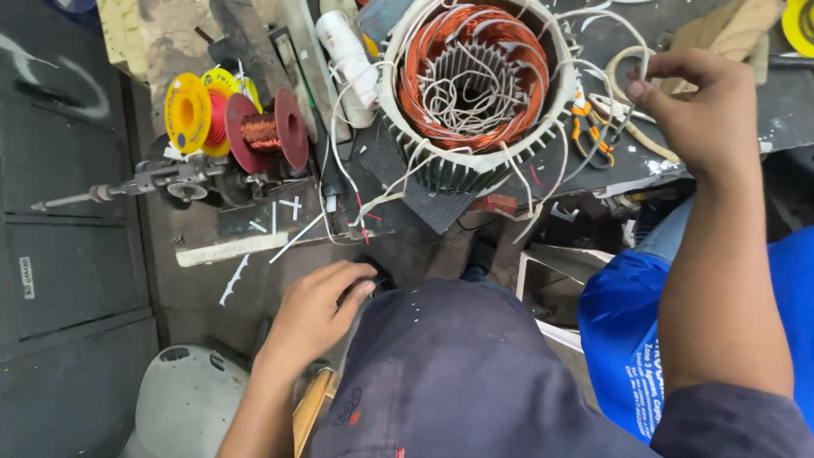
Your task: Stripping and connecting wires to a motor stator as part of a repair or assembly process.
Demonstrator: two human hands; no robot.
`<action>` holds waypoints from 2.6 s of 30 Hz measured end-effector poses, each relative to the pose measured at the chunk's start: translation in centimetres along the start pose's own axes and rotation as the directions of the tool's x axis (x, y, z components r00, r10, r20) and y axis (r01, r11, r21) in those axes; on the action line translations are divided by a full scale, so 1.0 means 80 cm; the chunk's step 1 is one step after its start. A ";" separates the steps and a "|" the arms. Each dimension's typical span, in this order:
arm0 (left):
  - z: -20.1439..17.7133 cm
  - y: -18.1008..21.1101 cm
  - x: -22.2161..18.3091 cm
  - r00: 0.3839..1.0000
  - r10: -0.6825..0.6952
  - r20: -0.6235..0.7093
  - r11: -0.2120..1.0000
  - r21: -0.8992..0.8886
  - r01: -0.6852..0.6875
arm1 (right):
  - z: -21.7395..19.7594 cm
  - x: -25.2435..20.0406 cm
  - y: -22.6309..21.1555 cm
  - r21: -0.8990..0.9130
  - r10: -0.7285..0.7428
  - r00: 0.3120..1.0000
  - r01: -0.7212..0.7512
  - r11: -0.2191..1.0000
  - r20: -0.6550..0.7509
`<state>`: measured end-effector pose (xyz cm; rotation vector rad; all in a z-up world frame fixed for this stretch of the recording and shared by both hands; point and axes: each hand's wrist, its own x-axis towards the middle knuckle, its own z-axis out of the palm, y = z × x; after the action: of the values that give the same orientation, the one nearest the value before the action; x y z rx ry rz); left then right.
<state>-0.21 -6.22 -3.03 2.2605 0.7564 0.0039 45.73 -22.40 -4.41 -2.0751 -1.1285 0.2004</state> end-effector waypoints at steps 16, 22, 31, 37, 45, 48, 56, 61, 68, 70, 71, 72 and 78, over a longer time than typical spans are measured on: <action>-0.012 0.083 0.014 0.961 0.273 -0.047 0.814 -0.521 -0.257 | 0.007 -0.134 -0.186 0.544 -0.486 0.802 0.250 0.801 0.348; -0.009 0.109 0.038 0.917 0.357 -0.176 0.701 -0.598 -0.388 | 0.061 -0.143 -0.203 0.502 -0.400 0.793 0.139 0.853 0.460; -0.011 0.081 0.036 0.951 0.186 -0.246 0.695 -0.652 -0.304 | 0.068 -0.144 -0.176 0.519 -0.348 0.753 0.010 0.855 0.559; -0.020 0.055 0.026 0.953 0.085 -0.292 0.734 -0.628 -0.258 | 0.082 -0.149 -0.176 0.493 -0.314 0.762 -0.008 0.870 0.566; -0.023 0.033 0.017 0.940 -0.011 -0.341 0.692 -0.682 -0.239 | 0.091 -0.155 -0.178 0.475 -0.320 0.782 0.036 0.879 0.535; -0.025 0.030 0.017 0.919 -0.032 -0.392 0.712 -0.654 -0.254 | 0.092 -0.160 -0.174 0.455 -0.290 0.791 0.016 0.890 0.539; -0.027 0.029 0.016 0.888 -0.053 -0.456 0.725 -0.629 -0.280 | 0.083 -0.164 -0.163 0.444 -0.280 0.804 0.022 0.896 0.525; -0.025 0.033 0.020 0.878 -0.058 -0.476 0.725 -0.625 -0.291 | 0.073 -0.167 -0.149 0.405 -0.243 0.795 -0.004 0.914 0.555; -0.011 0.031 0.032 0.834 -0.131 -0.537 0.502 -0.761 -0.411 | 0.047 -0.165 -0.114 0.326 -0.091 0.829 -0.114 0.938 0.552; -0.004 0.030 0.035 0.794 -0.208 -0.571 0.324 -0.806 -0.495 | 0.036 -0.160 -0.102 0.284 -0.087 0.841 -0.082 0.955 0.534; -0.004 0.032 0.036 0.790 -0.213 -0.575 0.325 -0.804 -0.498 | 0.029 -0.158 -0.095 0.285 -0.093 0.838 -0.077 0.955 0.537; -0.004 0.034 0.037 0.773 -0.257 -0.579 0.314 -0.807 -0.500 | 0.022 -0.155 -0.089 0.300 -0.127 0.846 -0.040 0.953 0.518; 0.006 0.058 0.041 0.703 -0.342 -0.624 0.361 -0.778 -0.515 | -0.008 -0.154 -0.057 0.333 -0.185 0.857 0.017 0.943 0.481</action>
<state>5.05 -7.41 -1.05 1.0282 0.6895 1.1895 35.68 -30.81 -3.38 -1.7044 -1.4022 0.8638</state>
